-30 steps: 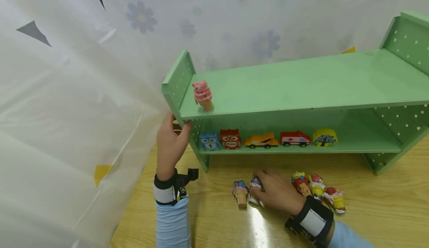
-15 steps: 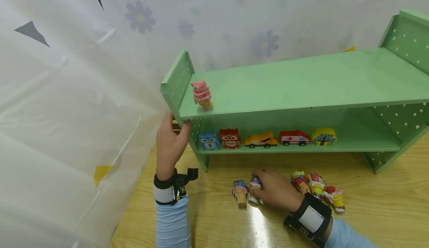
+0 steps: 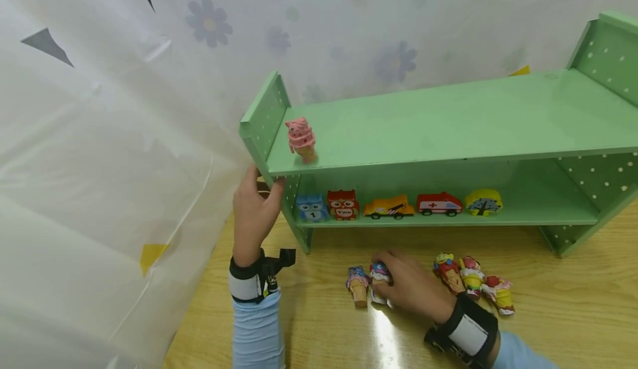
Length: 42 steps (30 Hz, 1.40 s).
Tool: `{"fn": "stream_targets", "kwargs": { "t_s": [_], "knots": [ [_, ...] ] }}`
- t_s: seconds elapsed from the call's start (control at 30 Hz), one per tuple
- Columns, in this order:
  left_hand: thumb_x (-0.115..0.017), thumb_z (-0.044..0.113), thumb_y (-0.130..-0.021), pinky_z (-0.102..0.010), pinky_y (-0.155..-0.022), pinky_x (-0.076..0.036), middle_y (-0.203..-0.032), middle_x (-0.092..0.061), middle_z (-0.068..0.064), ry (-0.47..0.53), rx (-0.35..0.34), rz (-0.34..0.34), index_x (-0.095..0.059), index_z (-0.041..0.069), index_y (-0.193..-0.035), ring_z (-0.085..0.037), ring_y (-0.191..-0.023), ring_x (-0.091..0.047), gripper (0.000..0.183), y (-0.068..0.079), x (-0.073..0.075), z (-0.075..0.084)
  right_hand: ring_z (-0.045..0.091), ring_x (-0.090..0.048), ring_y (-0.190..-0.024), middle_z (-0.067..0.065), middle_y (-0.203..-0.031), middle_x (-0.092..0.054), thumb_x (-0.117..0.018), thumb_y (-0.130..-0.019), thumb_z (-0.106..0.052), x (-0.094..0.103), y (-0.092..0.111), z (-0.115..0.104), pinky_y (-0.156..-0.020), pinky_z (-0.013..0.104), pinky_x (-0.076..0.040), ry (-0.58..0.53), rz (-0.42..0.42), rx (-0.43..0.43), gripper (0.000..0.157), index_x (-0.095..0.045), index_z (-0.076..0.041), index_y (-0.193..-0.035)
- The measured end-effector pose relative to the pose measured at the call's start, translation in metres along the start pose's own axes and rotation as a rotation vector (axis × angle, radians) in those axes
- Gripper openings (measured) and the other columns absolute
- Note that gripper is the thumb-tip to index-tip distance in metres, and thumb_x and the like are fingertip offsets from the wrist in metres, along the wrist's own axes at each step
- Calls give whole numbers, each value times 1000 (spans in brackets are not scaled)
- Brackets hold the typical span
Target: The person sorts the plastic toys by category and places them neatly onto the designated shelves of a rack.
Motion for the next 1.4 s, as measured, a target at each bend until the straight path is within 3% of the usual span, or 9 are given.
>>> {"fn": "stream_targets", "kwargs": {
  "t_s": [0.17,0.47,0.67,0.8,1.07,1.4],
  "knots": [
    [-58,27,-93,-41,-68,-60,-105,-65,-11,3,-12,1,-53,13,-130,-23,-81,-66,40,0,-1,1,10,-48,-71,4,-101,-57,-74,-78,-20,0,3,-2,-56,25,-42,13,42,56,41,-60,-9,-116],
    [-58,24,-92,-41,-67,-60,-104,-65,-12,9,-23,4,-53,12,-130,-25,-81,-66,40,0,0,1,20,-60,-93,8,-110,-64,-74,-79,-17,1,8,-6,-73,37,-52,11,80,91,43,-59,-11,-119],
    [-59,23,-92,-41,-68,-60,-103,-65,-13,9,-13,4,-53,11,-130,-24,-81,-66,40,0,0,0,17,-61,-93,7,-110,-65,-74,-79,-15,4,10,-7,-71,32,-53,3,114,118,43,-60,-12,-119],
    [-59,24,-92,-41,-68,-60,-103,-65,-12,15,-18,5,-53,12,-130,-24,-81,-66,40,0,0,0,10,-58,-83,6,-109,-66,-73,-81,-16,9,9,-9,-65,25,-50,-16,117,135,42,-60,-11,-120],
    [-59,24,-93,-40,-67,-60,-105,-65,-11,16,-28,6,-54,13,-129,-23,-82,-65,39,0,0,1,13,-61,-92,2,-110,-64,-74,-81,-16,36,8,-31,-71,31,-55,-26,166,181,42,-58,-15,-120],
    [-59,22,-93,-42,-68,-59,-104,-65,-13,34,-28,0,-54,13,-128,-25,-81,-66,37,0,0,0,11,-59,-95,3,-116,-62,-74,-82,-18,95,4,-86,-71,32,-56,-20,291,364,47,-56,-12,-125]
  ]
}}
Point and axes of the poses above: each hand's wrist, its own y-axis away from the middle knuckle, its own x-axis out of the back of the hand, z = x × y, the point moved 5 cm from there along -y, towards the middle knuckle
